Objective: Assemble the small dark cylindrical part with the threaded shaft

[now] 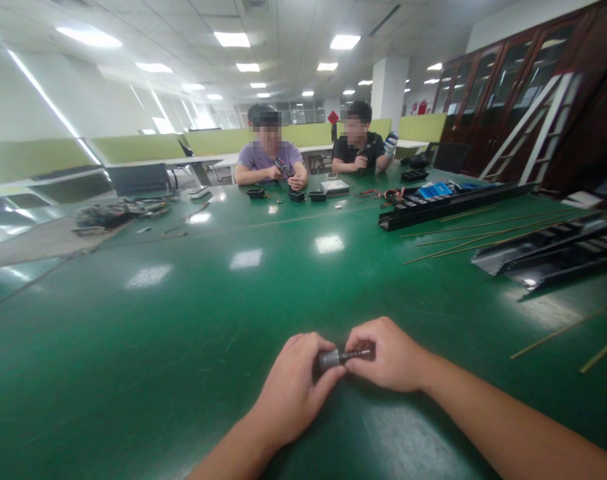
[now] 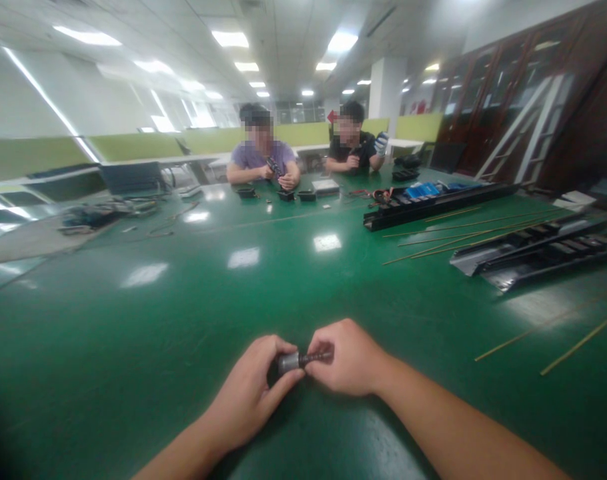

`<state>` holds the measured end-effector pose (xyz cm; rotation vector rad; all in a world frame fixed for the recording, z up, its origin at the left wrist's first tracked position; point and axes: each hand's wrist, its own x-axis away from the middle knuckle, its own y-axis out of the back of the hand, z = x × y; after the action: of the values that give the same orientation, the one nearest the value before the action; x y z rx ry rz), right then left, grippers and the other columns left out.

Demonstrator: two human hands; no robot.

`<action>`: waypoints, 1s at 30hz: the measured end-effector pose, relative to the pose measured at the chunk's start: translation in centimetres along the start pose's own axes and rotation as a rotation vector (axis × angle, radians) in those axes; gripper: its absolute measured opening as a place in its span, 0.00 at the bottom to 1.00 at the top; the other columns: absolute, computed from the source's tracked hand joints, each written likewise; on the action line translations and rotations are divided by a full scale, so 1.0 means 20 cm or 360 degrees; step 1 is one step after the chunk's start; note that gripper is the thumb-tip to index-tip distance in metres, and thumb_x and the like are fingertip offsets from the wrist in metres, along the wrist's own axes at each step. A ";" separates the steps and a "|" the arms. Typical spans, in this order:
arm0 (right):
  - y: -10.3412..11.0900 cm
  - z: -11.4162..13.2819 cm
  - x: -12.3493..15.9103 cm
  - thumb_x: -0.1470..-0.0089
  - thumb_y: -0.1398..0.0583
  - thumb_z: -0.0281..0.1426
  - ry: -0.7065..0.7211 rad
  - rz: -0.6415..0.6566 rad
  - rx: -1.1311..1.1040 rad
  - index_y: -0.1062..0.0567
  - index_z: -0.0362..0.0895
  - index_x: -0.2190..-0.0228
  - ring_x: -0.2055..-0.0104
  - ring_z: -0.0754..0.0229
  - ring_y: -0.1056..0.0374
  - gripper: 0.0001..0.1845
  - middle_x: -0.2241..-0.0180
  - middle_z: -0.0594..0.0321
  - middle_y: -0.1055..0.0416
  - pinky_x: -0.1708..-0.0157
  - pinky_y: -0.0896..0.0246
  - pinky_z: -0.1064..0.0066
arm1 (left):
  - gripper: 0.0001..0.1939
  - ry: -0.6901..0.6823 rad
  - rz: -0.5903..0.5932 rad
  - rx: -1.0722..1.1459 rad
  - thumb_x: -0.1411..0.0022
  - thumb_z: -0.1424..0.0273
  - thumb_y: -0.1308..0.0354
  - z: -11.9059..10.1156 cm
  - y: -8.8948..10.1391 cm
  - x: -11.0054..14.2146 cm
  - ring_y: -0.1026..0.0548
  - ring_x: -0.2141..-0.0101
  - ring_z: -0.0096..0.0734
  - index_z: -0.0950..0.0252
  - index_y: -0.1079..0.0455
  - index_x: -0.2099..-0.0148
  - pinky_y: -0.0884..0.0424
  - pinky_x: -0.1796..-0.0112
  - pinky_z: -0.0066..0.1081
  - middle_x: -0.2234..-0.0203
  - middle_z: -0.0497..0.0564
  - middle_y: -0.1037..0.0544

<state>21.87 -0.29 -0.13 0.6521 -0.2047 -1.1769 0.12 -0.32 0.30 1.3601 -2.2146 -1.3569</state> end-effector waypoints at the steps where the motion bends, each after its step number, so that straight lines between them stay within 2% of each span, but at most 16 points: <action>1: 0.00 0.00 0.00 0.53 0.36 0.27 0.0004 -0.0002 0.0004 0.22 0.42 0.74 0.76 0.66 0.34 0.01 0.78 0.67 0.27 0.76 0.45 0.77 | 0.09 0.0003 0.0003 0.0001 0.35 0.65 0.42 0.00 0.00 0.00 0.29 0.60 0.40 0.60 0.35 0.54 0.33 0.58 0.40 0.61 0.51 0.27; 30: 0.03 0.02 0.00 0.52 0.35 0.29 0.0012 0.0017 0.0034 0.22 0.42 0.73 0.76 0.66 0.36 0.03 0.77 0.67 0.27 0.75 0.46 0.76 | 0.10 0.0010 -0.0022 -0.0030 0.35 0.64 0.42 0.00 0.01 0.00 0.28 0.60 0.41 0.61 0.34 0.54 0.31 0.58 0.40 0.61 0.52 0.26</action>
<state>22.26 -0.32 0.47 0.6735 -0.2143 -1.1630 -0.06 -0.28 0.45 1.3743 -2.1865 -1.3726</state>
